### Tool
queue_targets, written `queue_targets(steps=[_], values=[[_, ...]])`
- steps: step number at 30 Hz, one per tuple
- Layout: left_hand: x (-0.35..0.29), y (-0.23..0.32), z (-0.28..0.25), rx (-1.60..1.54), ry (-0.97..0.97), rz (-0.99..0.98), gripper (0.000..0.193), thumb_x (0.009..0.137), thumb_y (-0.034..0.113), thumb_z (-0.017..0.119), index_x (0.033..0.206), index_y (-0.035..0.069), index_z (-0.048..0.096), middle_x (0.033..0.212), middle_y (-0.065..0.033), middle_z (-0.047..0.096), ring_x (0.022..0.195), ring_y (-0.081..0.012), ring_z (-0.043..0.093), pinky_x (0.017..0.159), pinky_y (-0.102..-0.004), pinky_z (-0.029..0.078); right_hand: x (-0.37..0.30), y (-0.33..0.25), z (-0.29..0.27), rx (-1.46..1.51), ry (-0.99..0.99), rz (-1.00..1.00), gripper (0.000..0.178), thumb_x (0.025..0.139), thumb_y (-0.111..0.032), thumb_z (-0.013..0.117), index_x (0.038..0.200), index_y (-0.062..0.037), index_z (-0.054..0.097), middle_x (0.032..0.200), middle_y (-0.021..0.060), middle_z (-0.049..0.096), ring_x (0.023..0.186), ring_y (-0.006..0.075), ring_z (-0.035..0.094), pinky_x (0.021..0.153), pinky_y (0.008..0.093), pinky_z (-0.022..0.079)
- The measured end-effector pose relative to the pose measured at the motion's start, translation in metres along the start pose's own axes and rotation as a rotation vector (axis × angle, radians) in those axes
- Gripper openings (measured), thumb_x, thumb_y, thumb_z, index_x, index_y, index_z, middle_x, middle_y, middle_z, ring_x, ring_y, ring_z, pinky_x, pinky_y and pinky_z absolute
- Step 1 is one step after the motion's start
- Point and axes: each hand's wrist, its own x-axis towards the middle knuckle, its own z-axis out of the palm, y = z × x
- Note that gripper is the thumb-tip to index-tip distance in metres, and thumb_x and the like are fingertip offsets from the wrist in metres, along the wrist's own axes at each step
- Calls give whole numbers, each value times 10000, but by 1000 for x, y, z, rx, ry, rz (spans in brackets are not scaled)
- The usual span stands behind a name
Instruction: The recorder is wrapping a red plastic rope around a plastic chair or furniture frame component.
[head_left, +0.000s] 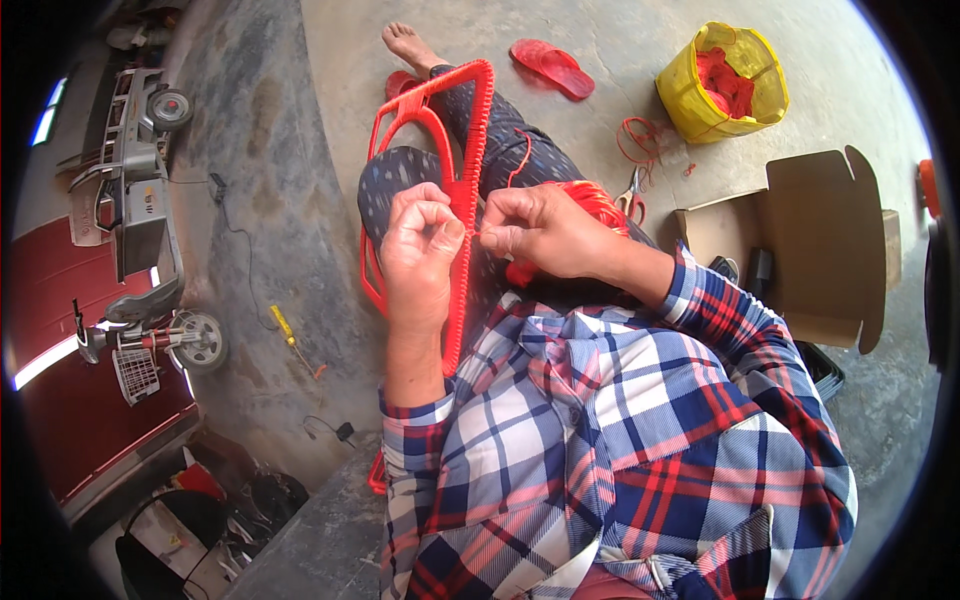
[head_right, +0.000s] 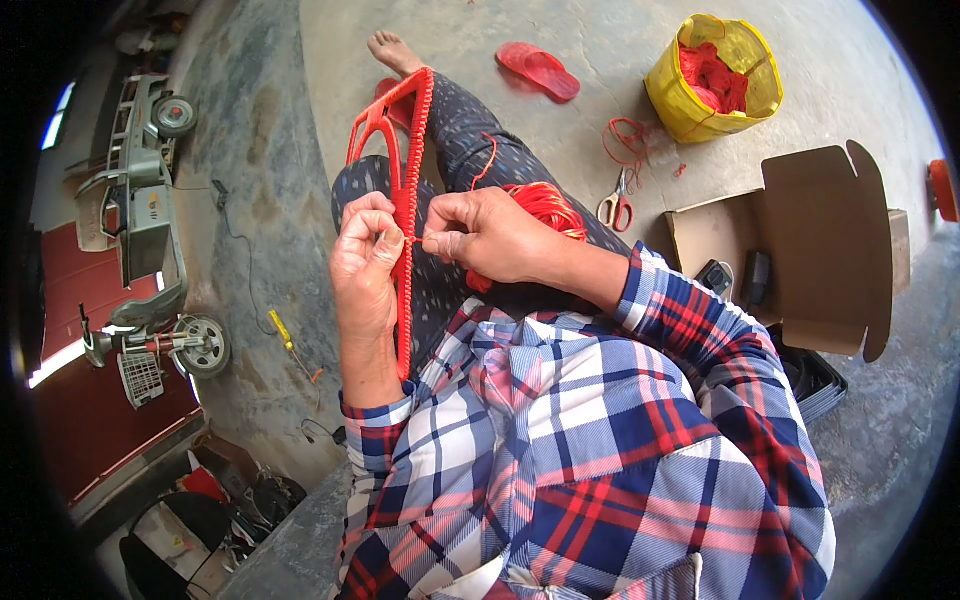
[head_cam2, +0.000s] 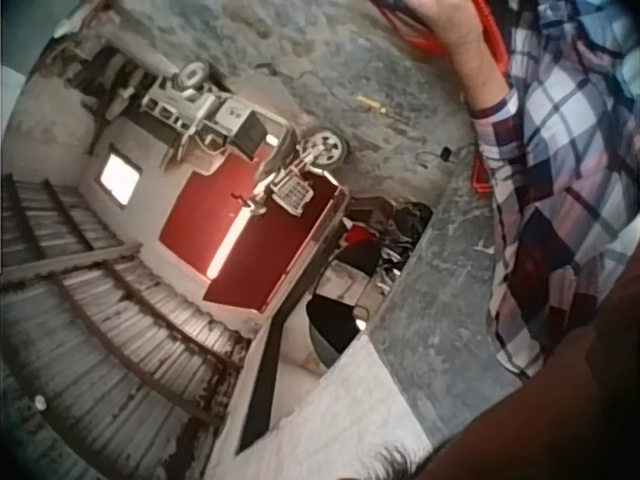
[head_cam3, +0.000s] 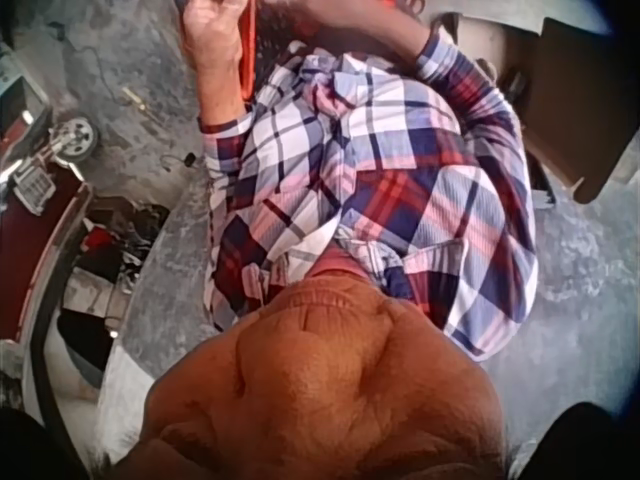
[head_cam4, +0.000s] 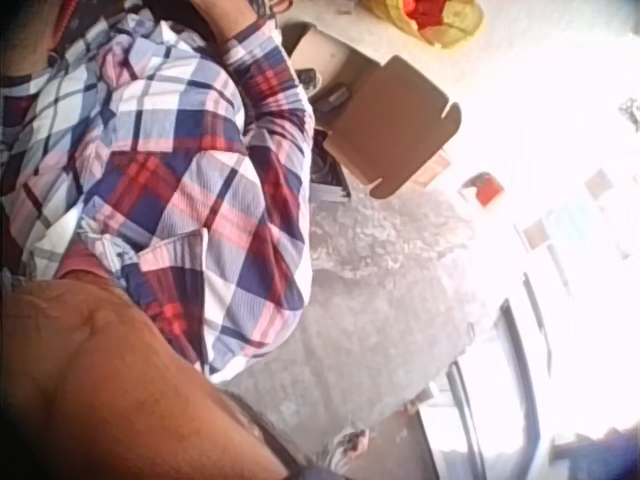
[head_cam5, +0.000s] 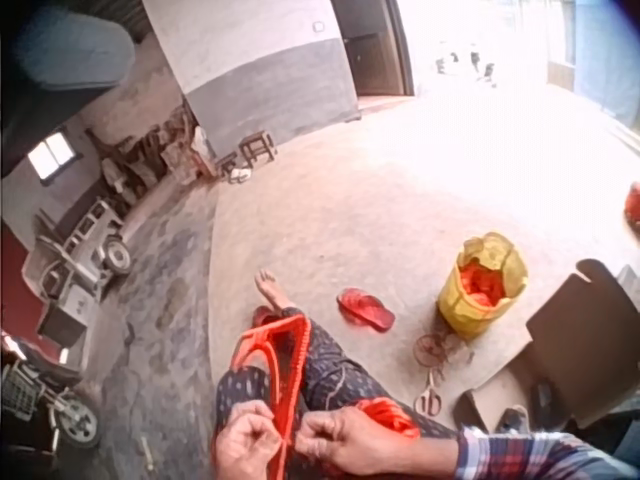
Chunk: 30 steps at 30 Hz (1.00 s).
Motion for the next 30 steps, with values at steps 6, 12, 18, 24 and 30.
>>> queue_targets(steps=[6, 12, 18, 24, 30], values=[[0, -4, 3, -92, 49, -8, 94, 850, -12, 630, 823, 31, 550, 1084, -42, 476, 963, -115, 468, 884, -246, 390, -1, -4, 1, 89, -4, 128, 130, 915, -92, 628, 811, -37, 573, 686, 0, 580, 639, 79, 552, 589, 253, 462], [2, -2, -1, -363, 36, -206, 73, 916, 41, 567, 980, 22, 536, 1112, -57, 503, 988, -133, 507, 937, -288, 409, 1, -3, -12, 376, 110, 317, 201, 964, -256, 581, 924, -58, 589, 796, 17, 624, 613, 90, 578, 560, 227, 476], [5, -2, 10, -357, 89, -269, 298, 872, -23, 543, 1162, 5, 483, 1094, -101, 540, 994, -153, 545, 953, -294, 436, -3, -11, -16, 402, 125, 289, 292, 948, -337, 607, 871, -56, 584, 761, 29, 625, 592, 98, 583, 538, 221, 459], [8, -5, 21, -127, -34, -315, 437, 866, -21, 603, 1271, -33, 437, 1108, -119, 577, 995, -152, 583, 860, -269, 497, -4, -1, -15, 265, 197, 261, 232, 916, -233, 654, 785, -58, 576, 692, 24, 601, 568, 86, 559, 518, 231, 445], [2, -6, 6, -153, -81, -431, 447, 863, 81, 685, 1250, -22, 487, 1018, -64, 636, 796, -99, 608, 687, -232, 509, -17, -30, -61, 275, 260, 105, 224, 938, -240, 598, 978, -27, 655, 777, 54, 662, 599, 98, 598, 564, 226, 489]])
